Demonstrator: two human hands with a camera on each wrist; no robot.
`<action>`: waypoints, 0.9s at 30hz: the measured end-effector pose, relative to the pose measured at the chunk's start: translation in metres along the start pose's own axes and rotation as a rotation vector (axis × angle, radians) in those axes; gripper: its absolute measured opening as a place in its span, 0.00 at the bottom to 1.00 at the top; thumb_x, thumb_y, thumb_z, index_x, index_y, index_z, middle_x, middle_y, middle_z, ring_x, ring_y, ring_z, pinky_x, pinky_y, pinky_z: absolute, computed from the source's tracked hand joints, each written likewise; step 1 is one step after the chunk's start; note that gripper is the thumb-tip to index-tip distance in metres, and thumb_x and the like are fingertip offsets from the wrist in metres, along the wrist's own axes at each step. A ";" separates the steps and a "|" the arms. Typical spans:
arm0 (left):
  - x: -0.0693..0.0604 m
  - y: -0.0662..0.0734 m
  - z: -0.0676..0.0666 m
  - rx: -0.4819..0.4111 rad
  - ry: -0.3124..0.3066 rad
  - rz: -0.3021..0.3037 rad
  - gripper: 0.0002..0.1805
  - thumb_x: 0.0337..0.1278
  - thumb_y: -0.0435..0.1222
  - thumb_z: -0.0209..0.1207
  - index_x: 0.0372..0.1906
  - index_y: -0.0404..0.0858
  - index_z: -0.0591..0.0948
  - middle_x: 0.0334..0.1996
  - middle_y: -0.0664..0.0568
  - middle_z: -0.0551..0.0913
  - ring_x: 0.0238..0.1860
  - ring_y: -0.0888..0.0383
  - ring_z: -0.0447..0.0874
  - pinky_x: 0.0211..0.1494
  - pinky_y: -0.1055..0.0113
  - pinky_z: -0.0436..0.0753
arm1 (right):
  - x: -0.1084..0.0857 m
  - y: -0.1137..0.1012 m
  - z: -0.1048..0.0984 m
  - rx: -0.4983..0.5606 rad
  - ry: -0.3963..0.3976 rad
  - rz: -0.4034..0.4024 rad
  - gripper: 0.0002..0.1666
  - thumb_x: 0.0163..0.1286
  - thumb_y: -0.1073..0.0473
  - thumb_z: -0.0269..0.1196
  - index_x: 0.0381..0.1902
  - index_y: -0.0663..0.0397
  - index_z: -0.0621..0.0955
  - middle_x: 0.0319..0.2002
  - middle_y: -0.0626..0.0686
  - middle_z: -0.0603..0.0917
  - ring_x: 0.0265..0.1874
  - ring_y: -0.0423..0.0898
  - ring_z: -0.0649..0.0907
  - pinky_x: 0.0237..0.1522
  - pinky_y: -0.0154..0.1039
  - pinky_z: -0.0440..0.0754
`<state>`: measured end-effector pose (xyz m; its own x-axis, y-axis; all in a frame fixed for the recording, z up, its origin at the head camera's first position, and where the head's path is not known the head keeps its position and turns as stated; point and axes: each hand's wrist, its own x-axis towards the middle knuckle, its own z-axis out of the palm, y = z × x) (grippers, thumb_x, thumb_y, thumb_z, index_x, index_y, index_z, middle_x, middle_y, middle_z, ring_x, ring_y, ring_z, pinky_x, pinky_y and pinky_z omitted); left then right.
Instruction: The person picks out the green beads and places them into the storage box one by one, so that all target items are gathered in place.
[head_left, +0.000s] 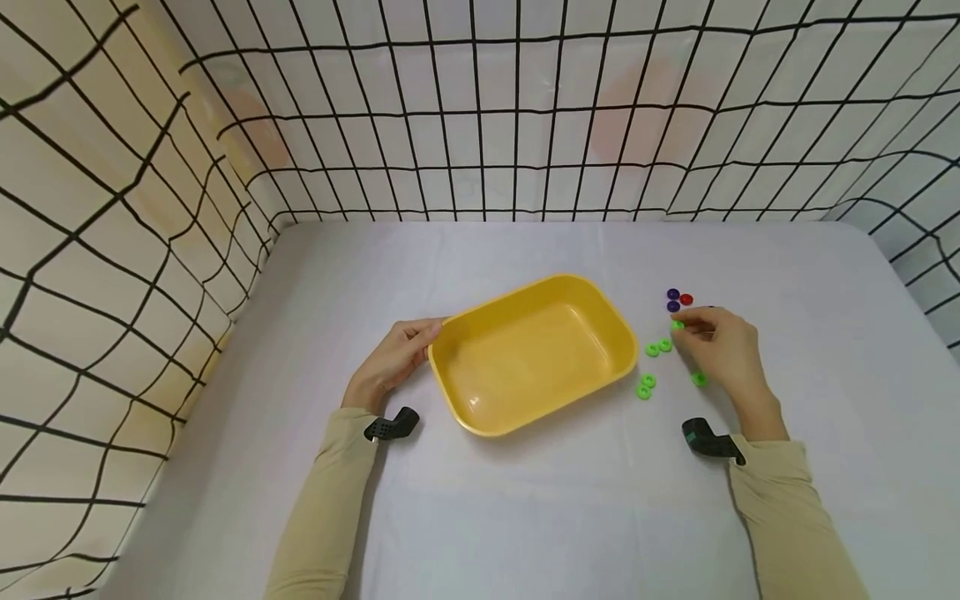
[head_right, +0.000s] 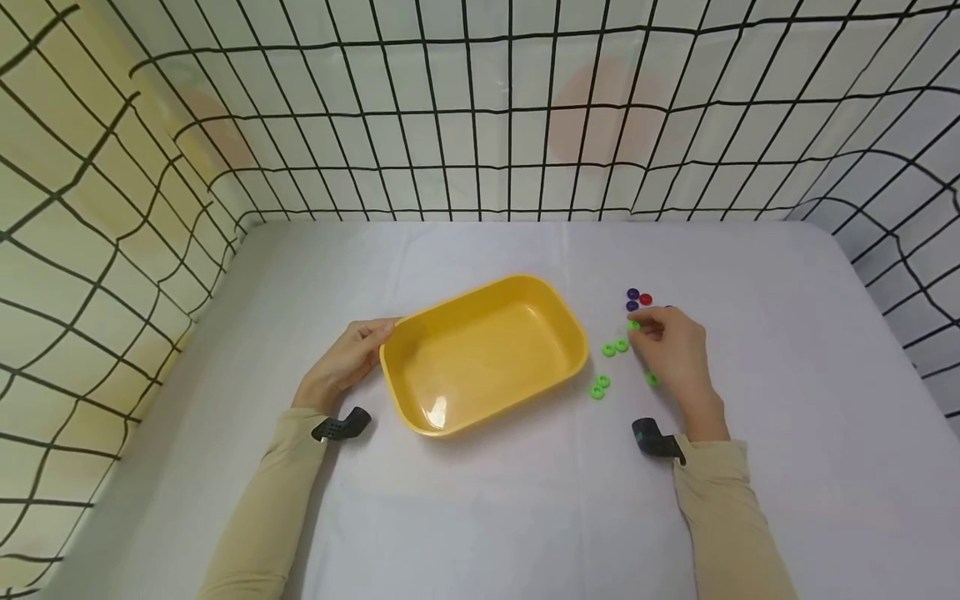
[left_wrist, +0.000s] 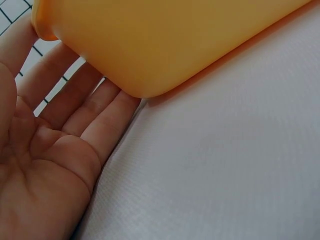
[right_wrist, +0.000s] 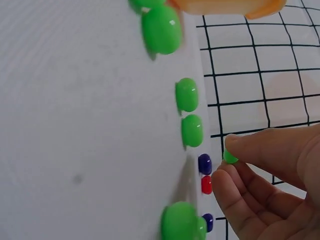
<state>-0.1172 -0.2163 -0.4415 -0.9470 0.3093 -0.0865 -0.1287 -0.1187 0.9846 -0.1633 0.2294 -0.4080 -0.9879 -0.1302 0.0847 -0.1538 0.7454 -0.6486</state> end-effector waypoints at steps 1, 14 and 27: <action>0.000 0.000 0.000 0.000 0.004 0.000 0.29 0.72 0.41 0.54 0.62 0.19 0.71 0.47 0.56 0.86 0.43 0.61 0.82 0.47 0.72 0.84 | 0.000 -0.001 -0.001 0.006 0.016 -0.008 0.15 0.69 0.65 0.62 0.51 0.68 0.82 0.44 0.68 0.82 0.41 0.60 0.81 0.37 0.19 0.69; 0.002 0.001 0.001 -0.019 0.009 -0.024 0.28 0.73 0.40 0.53 0.63 0.18 0.70 0.46 0.56 0.86 0.42 0.61 0.82 0.46 0.73 0.84 | -0.002 -0.025 -0.011 0.096 0.183 -0.047 0.15 0.67 0.63 0.66 0.50 0.65 0.84 0.42 0.62 0.84 0.32 0.21 0.72 0.37 0.13 0.69; -0.001 0.002 0.004 -0.107 0.027 -0.041 0.15 0.73 0.36 0.53 0.54 0.36 0.85 0.46 0.53 0.87 0.41 0.60 0.84 0.45 0.72 0.85 | 0.016 -0.091 -0.008 0.190 0.172 -0.180 0.14 0.66 0.64 0.66 0.48 0.64 0.85 0.43 0.60 0.84 0.35 0.25 0.75 0.40 0.14 0.73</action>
<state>-0.1158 -0.2134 -0.4386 -0.9476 0.2909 -0.1317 -0.1968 -0.2073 0.9583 -0.1656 0.1644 -0.3418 -0.9367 -0.1247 0.3273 -0.3361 0.5829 -0.7398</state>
